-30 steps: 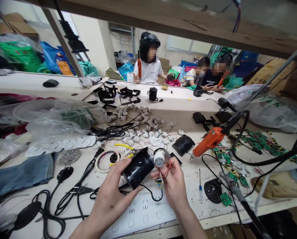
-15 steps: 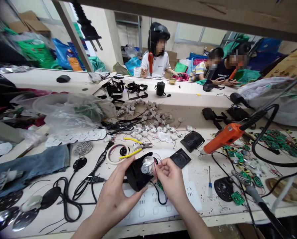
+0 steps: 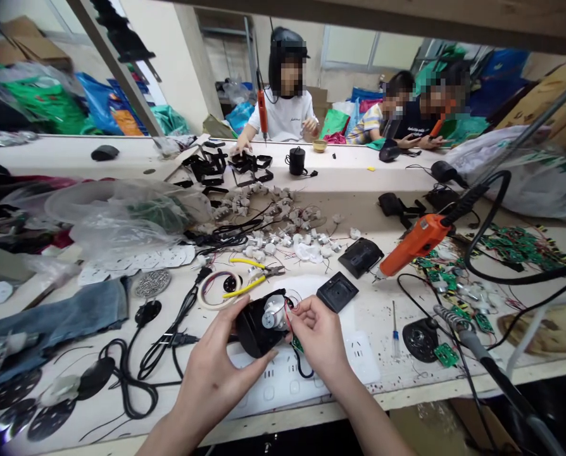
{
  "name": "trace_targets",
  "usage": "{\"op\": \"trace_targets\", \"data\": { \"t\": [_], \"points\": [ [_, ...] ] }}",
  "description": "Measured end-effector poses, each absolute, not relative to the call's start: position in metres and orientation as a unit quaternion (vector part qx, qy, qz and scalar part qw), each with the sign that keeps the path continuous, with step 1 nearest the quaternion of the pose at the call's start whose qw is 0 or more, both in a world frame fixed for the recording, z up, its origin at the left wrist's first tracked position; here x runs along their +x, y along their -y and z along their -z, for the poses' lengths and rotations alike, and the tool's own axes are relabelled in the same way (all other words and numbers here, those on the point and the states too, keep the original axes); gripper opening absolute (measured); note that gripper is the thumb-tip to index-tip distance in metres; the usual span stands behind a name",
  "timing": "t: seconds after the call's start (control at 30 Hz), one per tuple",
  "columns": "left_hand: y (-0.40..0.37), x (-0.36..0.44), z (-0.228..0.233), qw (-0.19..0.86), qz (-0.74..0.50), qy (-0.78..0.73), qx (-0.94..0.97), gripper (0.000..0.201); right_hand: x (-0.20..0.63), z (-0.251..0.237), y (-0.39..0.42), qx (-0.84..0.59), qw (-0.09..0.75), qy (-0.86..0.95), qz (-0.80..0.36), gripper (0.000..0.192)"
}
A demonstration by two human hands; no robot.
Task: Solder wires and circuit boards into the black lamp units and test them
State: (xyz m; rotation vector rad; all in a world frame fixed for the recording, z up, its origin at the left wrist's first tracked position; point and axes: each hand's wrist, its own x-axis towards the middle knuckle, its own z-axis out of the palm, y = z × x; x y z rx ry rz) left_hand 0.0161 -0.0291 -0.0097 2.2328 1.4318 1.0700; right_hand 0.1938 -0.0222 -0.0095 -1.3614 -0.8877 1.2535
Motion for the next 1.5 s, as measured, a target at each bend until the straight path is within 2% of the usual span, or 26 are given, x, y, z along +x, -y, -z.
{"op": "trace_targets", "data": {
  "t": [0.57, 1.17, 1.5],
  "points": [
    [0.027, 0.021, 0.007, 0.127, -0.359, -0.490, 0.784, 0.073, 0.196, 0.025, 0.028, -0.583, 0.503, 0.432, -0.469, 0.034],
    [0.026, 0.031, 0.002, 0.116, -0.384, -0.477, 0.782, 0.053, 0.196, 0.027, 0.026, -0.584, 0.499, 0.433, -0.472, 0.047],
    [0.025, 0.034, 0.016, 0.179, -0.404, -0.504, 0.742, 0.057, 0.196, 0.033, 0.026, -0.596, 0.473, 0.460, -0.457, 0.036]
  ]
}}
